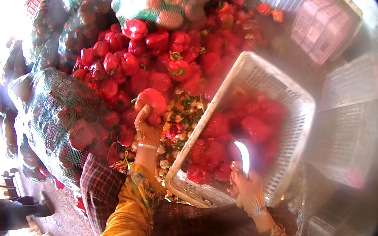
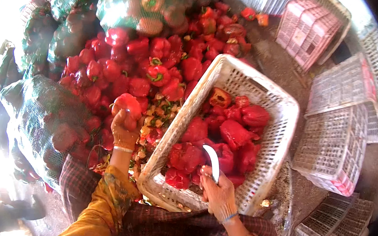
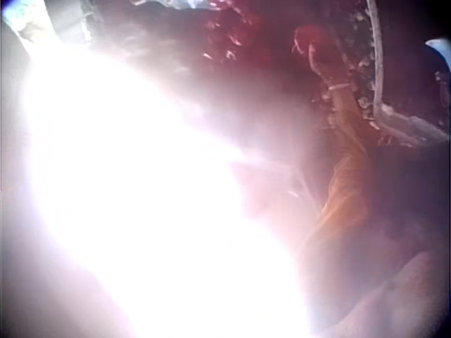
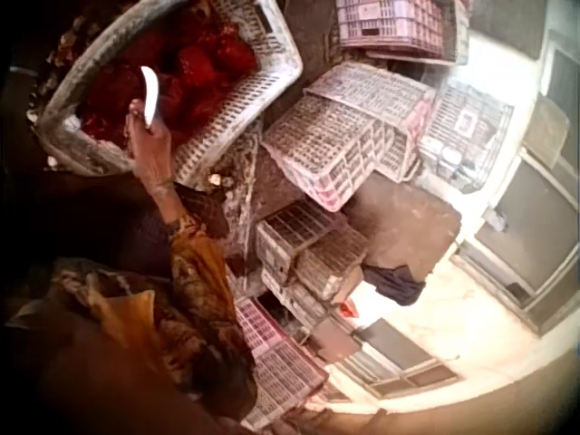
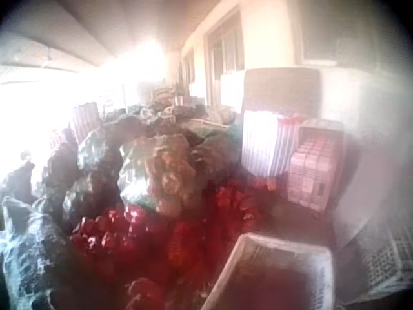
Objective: The person processes bell peppers by removing the stems and seeds using a knife, then places the prepared peppers into a plastic crate.
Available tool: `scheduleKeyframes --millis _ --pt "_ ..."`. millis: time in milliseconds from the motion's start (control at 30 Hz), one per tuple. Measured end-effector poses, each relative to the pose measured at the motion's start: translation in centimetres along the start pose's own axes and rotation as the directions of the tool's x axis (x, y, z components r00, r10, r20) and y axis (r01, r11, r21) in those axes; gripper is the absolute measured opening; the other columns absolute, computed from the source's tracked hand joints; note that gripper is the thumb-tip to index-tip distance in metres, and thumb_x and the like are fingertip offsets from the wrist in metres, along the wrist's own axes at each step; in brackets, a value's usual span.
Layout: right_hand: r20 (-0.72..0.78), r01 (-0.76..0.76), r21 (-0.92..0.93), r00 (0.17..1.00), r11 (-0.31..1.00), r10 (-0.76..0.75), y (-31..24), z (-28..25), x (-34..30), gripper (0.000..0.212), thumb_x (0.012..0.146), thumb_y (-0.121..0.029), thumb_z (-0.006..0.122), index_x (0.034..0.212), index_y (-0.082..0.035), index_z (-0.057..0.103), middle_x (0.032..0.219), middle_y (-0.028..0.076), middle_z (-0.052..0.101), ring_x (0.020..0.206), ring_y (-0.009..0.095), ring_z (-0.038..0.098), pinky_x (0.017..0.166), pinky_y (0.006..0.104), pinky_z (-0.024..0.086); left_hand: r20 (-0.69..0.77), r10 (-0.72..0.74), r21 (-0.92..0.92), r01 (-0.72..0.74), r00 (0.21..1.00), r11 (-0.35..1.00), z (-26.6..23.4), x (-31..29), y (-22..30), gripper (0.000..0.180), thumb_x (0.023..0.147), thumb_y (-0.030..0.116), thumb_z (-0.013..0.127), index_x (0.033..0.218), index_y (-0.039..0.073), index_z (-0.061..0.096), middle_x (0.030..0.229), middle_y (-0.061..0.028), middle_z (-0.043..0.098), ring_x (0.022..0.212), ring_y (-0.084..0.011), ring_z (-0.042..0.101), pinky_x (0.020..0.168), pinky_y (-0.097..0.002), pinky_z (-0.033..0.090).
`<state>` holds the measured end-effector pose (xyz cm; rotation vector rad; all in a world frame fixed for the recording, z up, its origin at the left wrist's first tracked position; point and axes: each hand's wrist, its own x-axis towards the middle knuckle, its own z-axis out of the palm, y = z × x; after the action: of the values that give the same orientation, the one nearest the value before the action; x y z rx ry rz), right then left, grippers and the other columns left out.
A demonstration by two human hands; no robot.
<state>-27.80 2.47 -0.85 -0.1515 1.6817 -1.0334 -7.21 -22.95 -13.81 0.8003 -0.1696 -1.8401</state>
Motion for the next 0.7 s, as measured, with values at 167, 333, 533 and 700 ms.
scheduleKeyframes --millis 167,333,533,700 --pt "0.062 0.169 -0.036 0.984 0.985 -0.167 2.7 -0.9 0.8 0.022 0.100 -0.022 0.060 0.112 -0.004 0.064 0.078 -0.003 0.057 0.058 0.003 0.047 0.048 0.0211 0.041 0.209 -0.007 0.486 -0.097 0.978 0.868 2.5 -7.2 3.2 0.045 0.073 0.007 0.072 0.117 0.007 0.060 0.108 -0.0040 0.065 0.092 -0.0167 0.065 0.079 -0.0294 0.057" --pt "0.111 0.524 -0.212 0.851 0.825 -0.513 1.0 -0.1 -2.0 0.023 0.097 -0.011 0.064 0.116 0.000 0.067 0.089 -0.001 0.066 0.079 0.003 0.058 0.066 0.0196 0.048 0.283 0.112 0.873 -0.305 0.952 0.380 5.6 -16.2 4.2 0.072 0.062 0.002 0.078 0.129 0.008 0.054 0.105 -0.0076 0.069 0.091 -0.0244 0.070 0.081 -0.0358 0.058" --pt "0.292 0.545 -0.090 0.814 0.833 -0.502 1.1 7.1 -6.4 0.036 0.091 -0.013 0.071 0.127 -0.010 0.065 0.092 -0.003 0.066 0.078 0.003 0.057 0.067 0.0213 0.050 0.466 -0.049 0.848 -0.461 0.884 -0.260 4.0 -23.6 5.7 0.077 0.059 0.025 0.087 0.130 0.018 0.057 0.106 -0.0115 0.073 0.097 -0.0305 0.071 0.084 -0.0396 0.057" --pt "0.163 0.773 -0.135 0.634 0.620 -0.756 6.5 12.0 -3.7 0.023 0.090 -0.017 0.071 0.110 -0.006 0.069 0.093 0.011 0.072 0.078 0.017 0.069 0.069 0.0320 0.054 0.624 -0.051 0.680 -0.574 0.780 -0.456 2.6 -25.1 6.4 0.074 0.066 0.024 0.084 0.132 0.014 0.056 0.111 -0.0133 0.069 0.100 -0.0313 0.068 0.080 -0.0403 0.056"
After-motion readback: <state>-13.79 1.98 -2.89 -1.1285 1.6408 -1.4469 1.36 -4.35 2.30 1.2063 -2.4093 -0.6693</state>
